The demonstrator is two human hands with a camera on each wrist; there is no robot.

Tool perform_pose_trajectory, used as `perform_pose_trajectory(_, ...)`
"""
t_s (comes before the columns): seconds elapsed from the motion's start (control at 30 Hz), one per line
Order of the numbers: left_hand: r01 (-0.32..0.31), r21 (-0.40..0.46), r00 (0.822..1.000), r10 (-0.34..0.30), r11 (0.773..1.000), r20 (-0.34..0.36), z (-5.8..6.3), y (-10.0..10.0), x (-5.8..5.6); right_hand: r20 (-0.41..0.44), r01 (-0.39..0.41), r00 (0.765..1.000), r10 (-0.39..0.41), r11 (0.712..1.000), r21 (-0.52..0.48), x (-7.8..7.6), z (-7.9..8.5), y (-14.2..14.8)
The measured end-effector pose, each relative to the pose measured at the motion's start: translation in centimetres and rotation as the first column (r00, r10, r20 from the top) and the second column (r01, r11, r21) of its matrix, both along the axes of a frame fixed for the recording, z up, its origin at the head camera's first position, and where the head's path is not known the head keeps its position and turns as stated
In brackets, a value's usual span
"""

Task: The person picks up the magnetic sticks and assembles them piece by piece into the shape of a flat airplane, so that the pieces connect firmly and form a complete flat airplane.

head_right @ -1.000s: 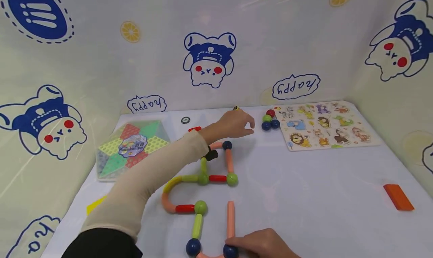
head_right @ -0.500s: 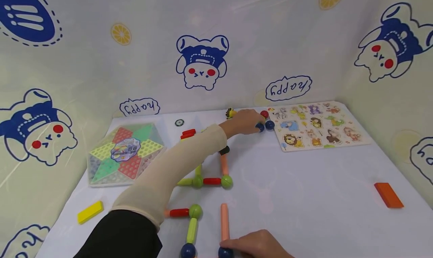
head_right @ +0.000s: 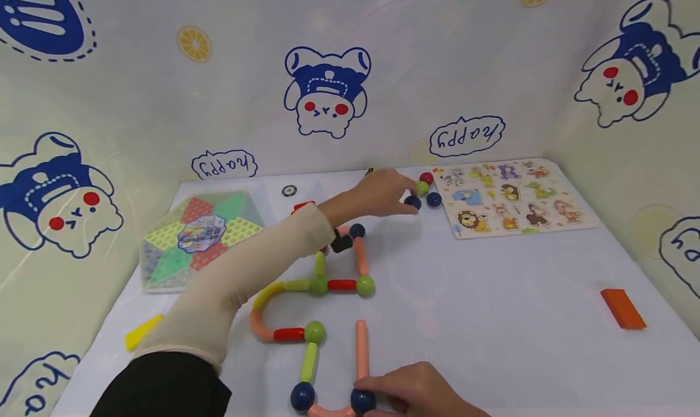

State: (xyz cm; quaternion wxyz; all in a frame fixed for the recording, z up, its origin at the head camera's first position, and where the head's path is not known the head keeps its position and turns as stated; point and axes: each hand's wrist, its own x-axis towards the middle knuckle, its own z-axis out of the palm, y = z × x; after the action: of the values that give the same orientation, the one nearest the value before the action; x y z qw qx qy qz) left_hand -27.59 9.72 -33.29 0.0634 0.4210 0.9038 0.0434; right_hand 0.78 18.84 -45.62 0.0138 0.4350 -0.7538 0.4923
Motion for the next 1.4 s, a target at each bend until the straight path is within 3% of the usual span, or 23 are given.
perform_pose_trajectory(0.1, 0.039, 0.135, 0.994, -0.052, 0.990, 0.095, 1.5, -3.9, 3.5, -0.001, 0.002, 1.000, -0.002, 1.000, 0.017, 0.0, 0.0, -0.1)
perform_pose_trajectory(0.17, 0.050, 0.220, 0.983, -0.087, 0.974, 0.160, 1.6, -6.5, 5.9, -0.004, 0.011, 1.000, -0.010, 0.999, 0.049, 0.1, 0.0, 0.0)
perform_pose_trajectory(0.23, 0.032, 0.293, 0.968, -0.102, 0.955, 0.228, 1.0, -8.8, 8.0, 0.001, 0.019, 1.000, -0.019, 0.996, 0.083, 0.3, 0.0, 0.3)
perform_pose_trajectory(0.37, -0.068, 0.363, 0.925, -0.077, 0.929, 0.372, -1.5, -12.1, 11.4, -0.036, 0.016, 0.999, -0.012, 0.996, 0.093, 0.4, -0.1, 0.6)
perform_pose_trajectory(0.5, -0.144, 0.363, 0.860, -0.065, 0.921, 0.506, -4.0, -13.7, 13.4, -0.102, 0.014, 0.995, -0.009, 0.999, 0.050, 0.3, -0.3, 0.5)
perform_pose_trajectory(0.57, -0.156, 0.363, 0.838, -0.071, 0.918, 0.541, -5.0, -14.0, 13.9, -0.117, 0.009, 0.993, -0.004, 0.999, 0.035, 0.3, -0.3, 0.3)
perform_pose_trajectory(0.77, -0.166, 0.336, 0.821, -0.059, 0.927, 0.568, -6.6, -14.2, 14.3, -0.162, -0.008, 0.987, 0.011, 1.000, 0.018, 0.0, -0.5, -0.2)
perform_pose_trajectory(0.9, -0.172, 0.295, 0.827, -0.025, 0.940, 0.561, -6.5, -14.5, 14.6, -0.167, -0.006, 0.986, 0.014, 0.999, 0.046, 0.1, -0.6, -0.3)
perform_pose_trajectory(1.07, -0.167, 0.261, 0.879, 0.024, 0.951, 0.475, -5.7, -16.4, 15.3, -0.115, -0.014, 0.993, 0.021, 0.998, 0.068, 0.1, -0.4, -0.4)
perform_pose_trajectory(1.2, -0.158, 0.220, 0.921, 0.064, 0.963, 0.384, -5.2, -18.5, 16.7, -0.084, -0.011, 0.996, 0.018, 0.996, 0.089, 0.3, -0.1, -0.5)
perform_pose_trajectory(1.33, -0.147, 0.201, 0.947, 0.080, 0.968, 0.310, -5.4, -19.8, 18.1, -0.053, 0.002, 0.999, 0.004, 0.992, 0.125, 0.6, 0.2, -0.4)
perform_pose_trajectory(1.4, -0.151, 0.204, 0.951, 0.086, 0.967, 0.298, -5.4, -20.0, 18.5, -0.033, -0.007, 0.999, 0.012, 0.991, 0.136, 0.7, 0.2, -0.5)
